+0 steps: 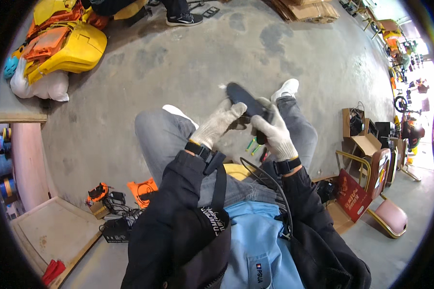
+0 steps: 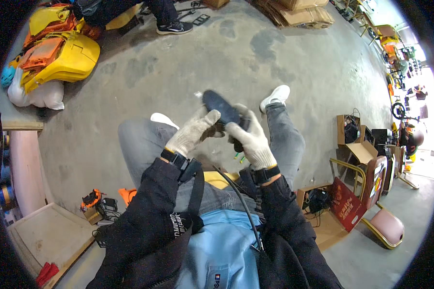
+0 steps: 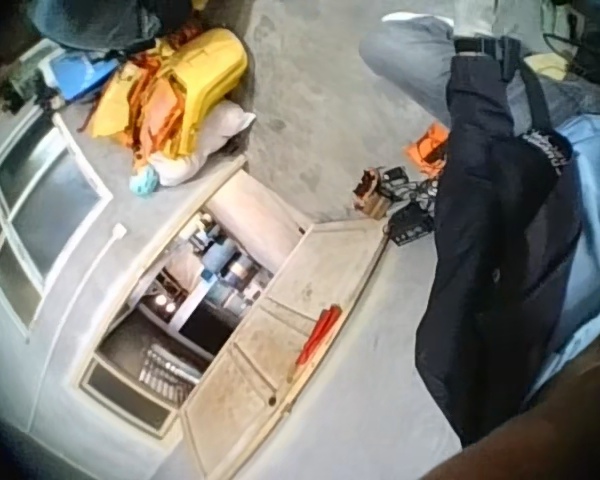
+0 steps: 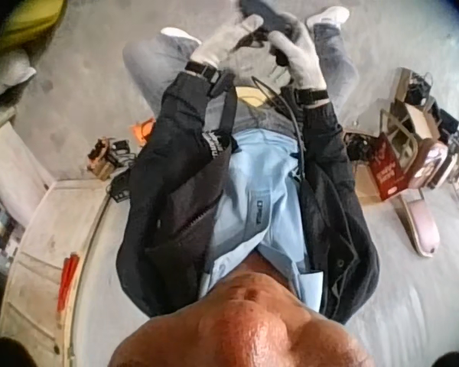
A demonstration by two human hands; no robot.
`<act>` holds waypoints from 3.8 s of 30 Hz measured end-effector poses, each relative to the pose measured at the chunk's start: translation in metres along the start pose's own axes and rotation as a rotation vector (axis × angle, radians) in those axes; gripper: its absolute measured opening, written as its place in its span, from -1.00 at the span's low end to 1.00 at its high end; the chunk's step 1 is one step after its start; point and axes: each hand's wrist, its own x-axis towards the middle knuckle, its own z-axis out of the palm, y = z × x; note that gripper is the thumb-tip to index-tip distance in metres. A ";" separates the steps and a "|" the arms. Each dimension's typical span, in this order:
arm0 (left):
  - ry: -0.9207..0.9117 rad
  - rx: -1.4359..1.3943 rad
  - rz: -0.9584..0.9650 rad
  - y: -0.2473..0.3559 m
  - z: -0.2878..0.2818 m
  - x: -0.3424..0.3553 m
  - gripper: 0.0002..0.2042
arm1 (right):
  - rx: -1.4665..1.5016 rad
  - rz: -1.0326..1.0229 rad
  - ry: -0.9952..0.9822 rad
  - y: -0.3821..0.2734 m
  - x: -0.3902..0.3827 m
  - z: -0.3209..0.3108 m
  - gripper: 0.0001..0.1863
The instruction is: The recorder is repairing and assembling components of a motorcycle fairing using a screwdriver and pliers to manipulate parts and wires.
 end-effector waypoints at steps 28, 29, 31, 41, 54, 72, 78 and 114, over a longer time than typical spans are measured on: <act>0.696 -0.122 0.631 0.097 -0.063 -0.091 -0.51 | 0.647 0.374 0.206 0.079 0.065 -0.159 -0.75; 0.843 0.134 0.486 0.103 -0.083 -0.119 -0.48 | 0.611 0.377 0.161 0.079 0.069 -0.158 -0.75; 0.875 0.106 0.580 0.107 -0.119 -0.175 -0.54 | 0.553 0.358 0.186 0.079 0.073 -0.152 -0.75; 1.533 -0.107 0.237 -0.111 -0.235 -0.440 -0.58 | 0.523 0.466 0.109 0.084 0.093 -0.129 -0.73; 1.241 -0.028 -0.715 -0.299 -0.150 -0.483 -0.80 | 0.252 0.420 -0.035 0.083 0.111 -0.085 -0.71; 1.818 -0.708 -0.131 -0.380 -0.178 -0.536 -0.75 | -0.011 0.533 -0.055 0.086 0.115 -0.067 -0.75; 1.572 -0.163 -0.530 -0.397 -0.171 -0.555 -0.84 | -0.084 0.460 -0.020 0.088 0.107 -0.049 -0.76; 1.077 0.401 -0.631 -0.363 -0.304 -0.363 -0.50 | -0.279 0.517 0.144 0.049 0.042 -0.001 -0.74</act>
